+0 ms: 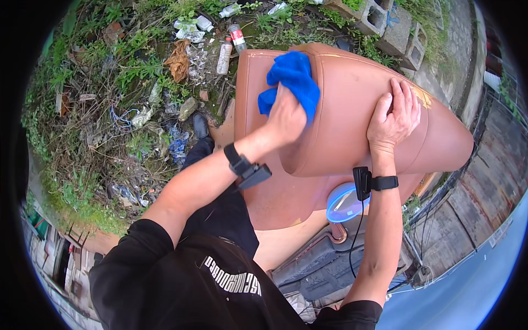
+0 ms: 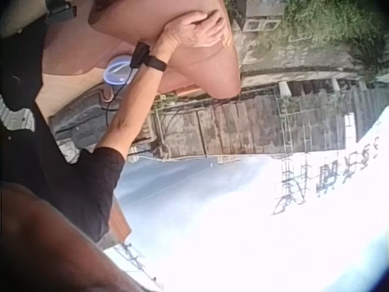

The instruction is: The recorder is cleaning a brown leather sofa using a blue cloth and water from a bowl.

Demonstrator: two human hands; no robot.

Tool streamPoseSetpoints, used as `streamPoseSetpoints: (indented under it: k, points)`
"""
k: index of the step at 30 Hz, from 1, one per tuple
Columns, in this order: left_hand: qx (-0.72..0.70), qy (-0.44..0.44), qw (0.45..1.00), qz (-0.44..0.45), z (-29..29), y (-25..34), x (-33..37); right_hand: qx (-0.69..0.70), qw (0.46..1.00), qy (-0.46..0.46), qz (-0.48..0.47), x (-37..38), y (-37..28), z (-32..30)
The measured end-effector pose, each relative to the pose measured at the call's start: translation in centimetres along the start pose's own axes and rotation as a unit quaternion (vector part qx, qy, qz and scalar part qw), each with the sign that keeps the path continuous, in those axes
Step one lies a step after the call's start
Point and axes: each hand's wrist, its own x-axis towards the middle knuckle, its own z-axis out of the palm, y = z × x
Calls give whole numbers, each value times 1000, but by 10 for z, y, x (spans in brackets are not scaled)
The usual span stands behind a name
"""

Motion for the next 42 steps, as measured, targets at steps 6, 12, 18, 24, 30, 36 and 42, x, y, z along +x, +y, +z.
streamPoseSetpoints:
  k: [6, 12, 18, 24, 30, 36, 42]
  points:
    - [94, -112, 971, -191, 9, -104, 87, -8, 1000, 0, 8, -2, -1, -1]
    - [-180, -46, 927, -326, 0, -92, 73, 1, 1000, 12, 3, 2, -3, 1]
    - [-29, -12, 987, -157, -1, -6, -16, -4, 1000, 9, -3, 3, -2, 1]
    - [-14, -30, 995, -92, -12, 13, -71, 7, 1000, 6, 0, 6, -7, 2]
    - [-44, 23, 991, -126, 6, -52, -7, 4, 1000, 3, 8, 3, -5, 0]
    - [-67, -73, 917, -385, -2, -135, 104, 16, 1000, 14, 8, 9, -10, 6]
    - [1, -99, 980, -173, 9, -64, 64, -5, 1000, 14, 15, -3, 5, 1]
